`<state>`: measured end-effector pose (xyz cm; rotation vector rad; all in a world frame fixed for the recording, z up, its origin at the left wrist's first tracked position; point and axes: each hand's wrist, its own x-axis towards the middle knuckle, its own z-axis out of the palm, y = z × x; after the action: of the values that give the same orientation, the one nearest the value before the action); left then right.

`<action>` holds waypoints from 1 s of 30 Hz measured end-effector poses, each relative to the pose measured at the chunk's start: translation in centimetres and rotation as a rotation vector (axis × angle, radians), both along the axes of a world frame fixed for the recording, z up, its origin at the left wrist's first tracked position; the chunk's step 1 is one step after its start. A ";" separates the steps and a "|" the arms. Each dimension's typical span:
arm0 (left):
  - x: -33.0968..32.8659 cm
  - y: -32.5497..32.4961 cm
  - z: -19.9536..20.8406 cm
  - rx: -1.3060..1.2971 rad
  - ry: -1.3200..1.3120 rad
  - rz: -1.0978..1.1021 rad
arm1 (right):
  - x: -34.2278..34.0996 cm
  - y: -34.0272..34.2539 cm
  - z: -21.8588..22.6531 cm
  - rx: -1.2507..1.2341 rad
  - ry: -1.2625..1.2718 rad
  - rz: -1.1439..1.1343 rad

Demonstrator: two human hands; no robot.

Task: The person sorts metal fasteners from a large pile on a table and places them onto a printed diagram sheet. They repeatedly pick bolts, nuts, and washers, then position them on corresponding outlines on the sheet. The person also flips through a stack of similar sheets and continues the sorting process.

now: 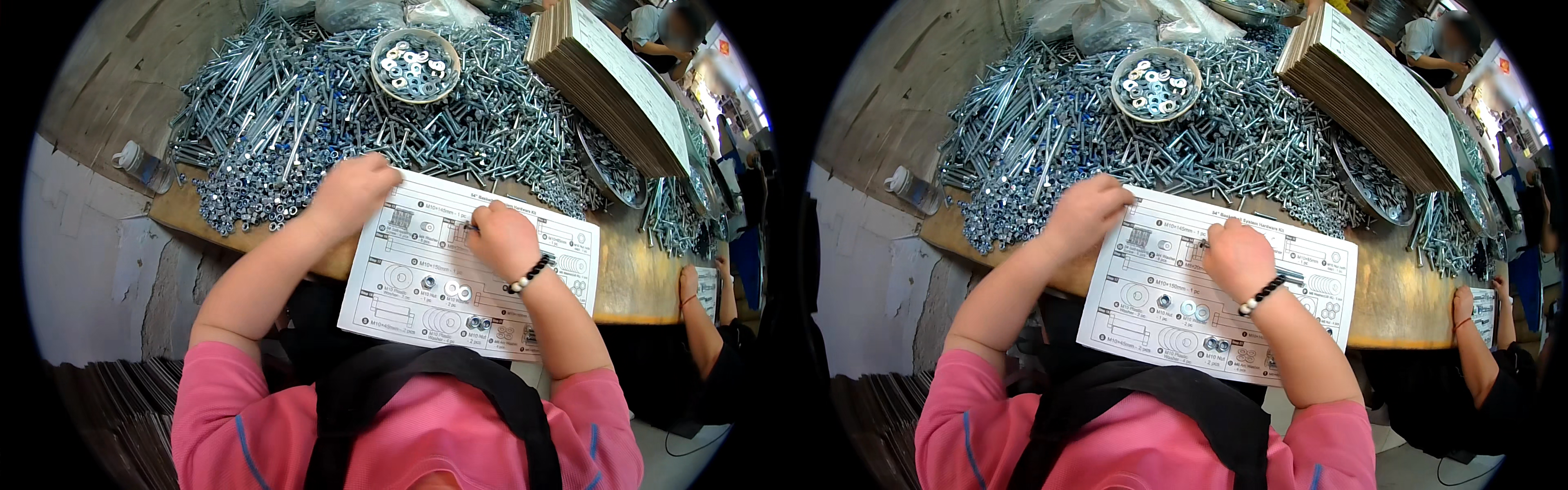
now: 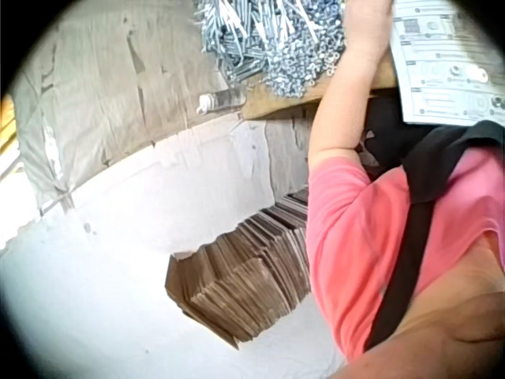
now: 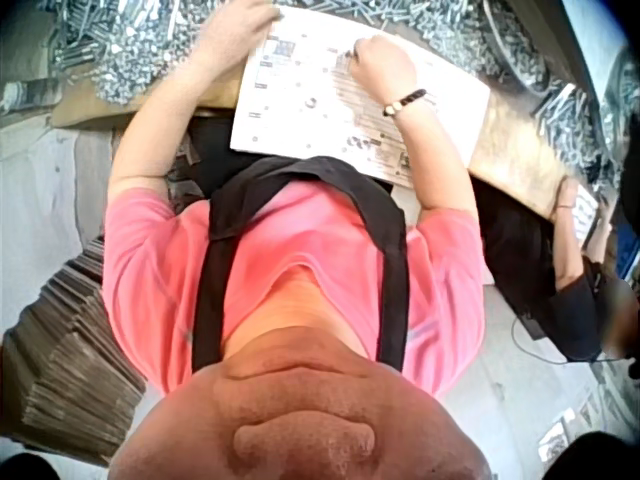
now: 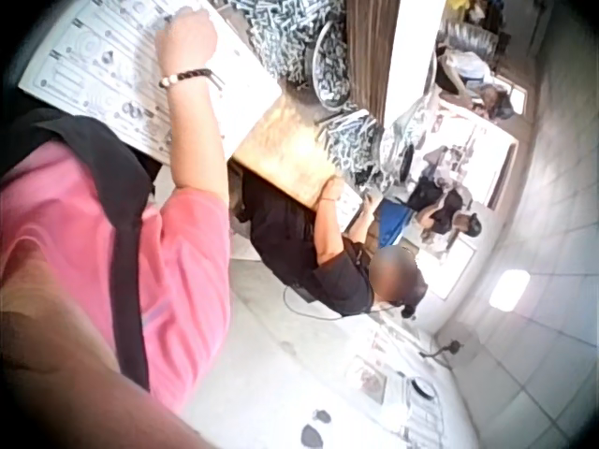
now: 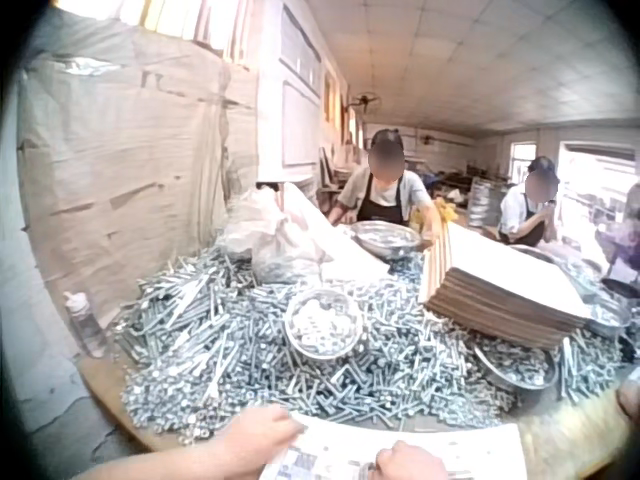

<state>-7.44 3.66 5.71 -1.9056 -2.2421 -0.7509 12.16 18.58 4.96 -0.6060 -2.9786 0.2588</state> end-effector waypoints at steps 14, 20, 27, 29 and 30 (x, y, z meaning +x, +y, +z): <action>5.6 0.5 -1.9 -0.229 -0.123 -0.079 | 0.7 -0.6 -0.6 -0.001 -0.084 0.121; 5.5 0.1 -2.0 -0.250 -0.123 -0.148 | 1.2 -0.1 -0.4 -0.041 -0.048 0.174; 4.5 1.5 -1.1 -0.360 -0.083 -0.237 | 1.6 0.0 -0.4 -0.038 -0.029 0.193; 4.0 2.0 -1.0 -0.400 -0.056 -0.270 | 1.6 0.1 -0.4 -0.033 -0.026 0.209; 3.9 2.1 -1.0 -0.420 -0.043 -0.285 | 1.5 0.2 -0.4 -0.027 -0.018 0.224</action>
<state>-3.54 5.71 4.70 -2.4575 -2.3248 -0.3660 13.70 18.81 4.52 -0.2774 -3.0643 0.3122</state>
